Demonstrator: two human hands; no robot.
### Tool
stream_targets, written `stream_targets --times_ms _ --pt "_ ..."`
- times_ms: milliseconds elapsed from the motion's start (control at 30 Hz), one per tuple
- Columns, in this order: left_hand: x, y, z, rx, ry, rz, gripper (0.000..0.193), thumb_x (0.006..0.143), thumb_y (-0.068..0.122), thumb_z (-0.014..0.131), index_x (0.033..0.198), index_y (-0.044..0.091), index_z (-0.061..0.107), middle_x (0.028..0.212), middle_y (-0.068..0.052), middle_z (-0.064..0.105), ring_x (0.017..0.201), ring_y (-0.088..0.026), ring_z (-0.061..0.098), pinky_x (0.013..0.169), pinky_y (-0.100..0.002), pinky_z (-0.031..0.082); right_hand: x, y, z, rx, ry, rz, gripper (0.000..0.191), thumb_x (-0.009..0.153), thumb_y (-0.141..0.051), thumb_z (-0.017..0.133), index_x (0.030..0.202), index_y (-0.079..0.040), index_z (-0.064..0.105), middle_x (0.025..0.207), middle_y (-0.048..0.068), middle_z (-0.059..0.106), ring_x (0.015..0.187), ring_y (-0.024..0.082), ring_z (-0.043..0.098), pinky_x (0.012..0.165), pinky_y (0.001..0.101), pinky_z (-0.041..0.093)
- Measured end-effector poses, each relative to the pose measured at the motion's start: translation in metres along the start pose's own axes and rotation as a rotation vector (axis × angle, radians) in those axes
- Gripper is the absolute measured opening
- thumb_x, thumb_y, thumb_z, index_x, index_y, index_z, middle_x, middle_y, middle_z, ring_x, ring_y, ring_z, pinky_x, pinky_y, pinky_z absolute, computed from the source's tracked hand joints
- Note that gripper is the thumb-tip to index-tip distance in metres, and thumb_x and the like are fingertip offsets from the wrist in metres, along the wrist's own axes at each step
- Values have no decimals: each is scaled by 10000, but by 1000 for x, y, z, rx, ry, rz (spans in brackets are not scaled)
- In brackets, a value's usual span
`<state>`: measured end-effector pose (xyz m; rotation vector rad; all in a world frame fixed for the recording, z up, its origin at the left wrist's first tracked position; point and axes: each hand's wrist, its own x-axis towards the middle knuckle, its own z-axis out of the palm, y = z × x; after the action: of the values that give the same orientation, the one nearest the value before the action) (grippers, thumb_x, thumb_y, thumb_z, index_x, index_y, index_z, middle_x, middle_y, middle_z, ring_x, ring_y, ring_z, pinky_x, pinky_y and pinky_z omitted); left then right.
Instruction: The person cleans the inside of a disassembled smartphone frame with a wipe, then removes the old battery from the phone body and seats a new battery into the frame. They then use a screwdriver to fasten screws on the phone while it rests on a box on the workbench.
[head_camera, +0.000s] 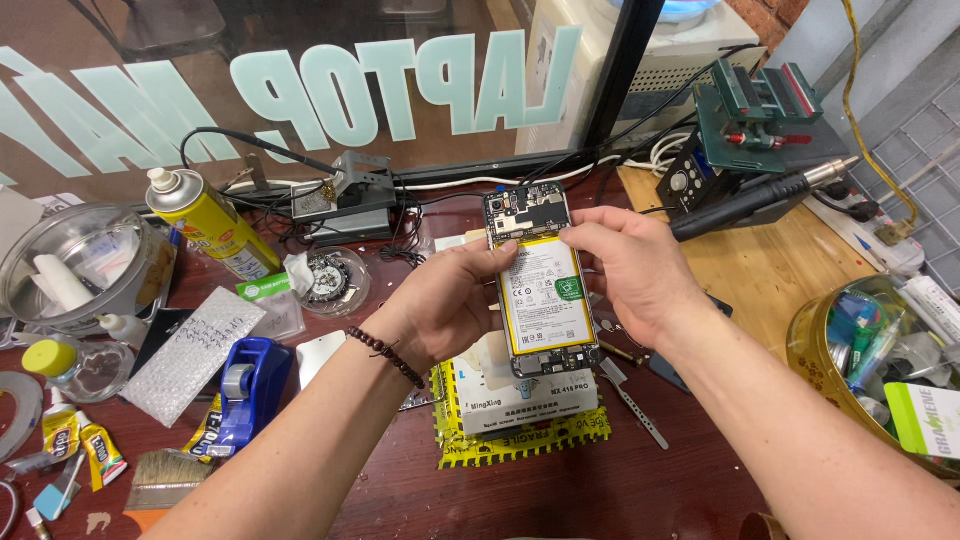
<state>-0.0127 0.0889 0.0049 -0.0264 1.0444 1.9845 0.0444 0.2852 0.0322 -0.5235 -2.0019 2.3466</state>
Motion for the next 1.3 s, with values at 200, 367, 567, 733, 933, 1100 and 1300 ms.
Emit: stream_targets --times_ms 200,367,567,733,933,1100,1300 --pt "3 1 -1 -10 6 -19 286 1006 215 564 1227 50 636 1168 -103 690 1045 -233 688 959 -478 583 1 1 0 7 2 4 164 901 -116 659 1046 -44 686 933 33 715 813 119 669 688 303 537" --pt "2 1 0 13 -12 -9 277 1003 213 556 1228 71 634 1176 -95 689 1041 -236 689 957 -480 577 2 2 0 3 20 18 169 901 -122 660 1054 -54 683 940 29 712 817 123 660 693 309 529" --pt "3 0 -2 30 -46 7 258 1013 212 556 1220 84 643 1163 -72 705 1041 -214 691 947 -477 574 4 6 -2 11 4 12 164 904 -134 653 1046 -57 686 943 28 714 829 125 662 701 313 529" --pt "7 -2 -5 65 -60 27 206 1020 206 573 1166 103 674 1113 -42 717 990 -187 686 914 -452 580 7 8 -3 9 -1 4 156 891 -125 650 1027 -57 687 935 34 716 836 133 669 705 328 541" --pt "8 -1 -4 109 -40 41 175 1010 208 587 1122 133 698 1062 -17 733 938 -165 687 866 -424 591 7 9 -2 16 21 -2 146 898 -147 661 1013 -61 687 918 26 712 820 127 665 685 332 536" --pt "6 1 0 160 -32 62 170 1009 212 599 1115 133 705 1056 -14 729 930 -157 684 855 -413 591 7 11 0 17 66 -19 127 892 -136 696 987 -53 688 874 27 703 752 125 648 634 309 506" --pt "3 1 3 137 -31 80 174 996 203 601 1105 112 703 1047 -12 733 917 -148 680 853 -417 593 9 13 -1 22 47 -110 98 882 -97 706 962 -39 708 885 25 721 773 92 653 693 264 537"
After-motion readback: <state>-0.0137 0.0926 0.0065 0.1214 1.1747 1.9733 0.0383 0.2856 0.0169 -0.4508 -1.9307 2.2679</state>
